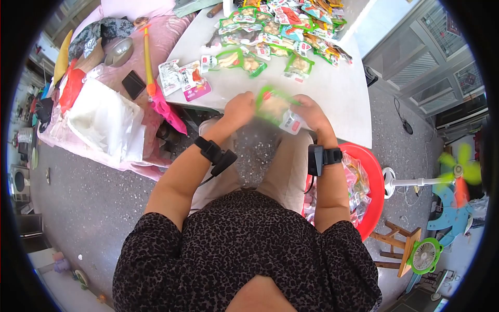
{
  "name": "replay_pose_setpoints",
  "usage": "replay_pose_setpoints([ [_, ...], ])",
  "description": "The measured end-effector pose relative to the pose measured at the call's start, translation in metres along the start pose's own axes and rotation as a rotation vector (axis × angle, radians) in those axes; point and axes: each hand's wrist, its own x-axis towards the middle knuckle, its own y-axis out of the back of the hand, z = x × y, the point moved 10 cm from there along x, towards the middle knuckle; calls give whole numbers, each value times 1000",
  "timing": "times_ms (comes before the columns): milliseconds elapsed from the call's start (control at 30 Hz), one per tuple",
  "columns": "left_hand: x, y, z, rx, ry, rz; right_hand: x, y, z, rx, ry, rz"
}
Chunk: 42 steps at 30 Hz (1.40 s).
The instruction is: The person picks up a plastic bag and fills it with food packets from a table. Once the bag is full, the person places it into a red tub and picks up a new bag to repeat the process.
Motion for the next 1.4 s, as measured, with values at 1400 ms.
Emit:
replay_pose_setpoints([
  [1400, -8, -16, 20, 55, -110, 15, 138, -50, -51, -736, 341, 287],
])
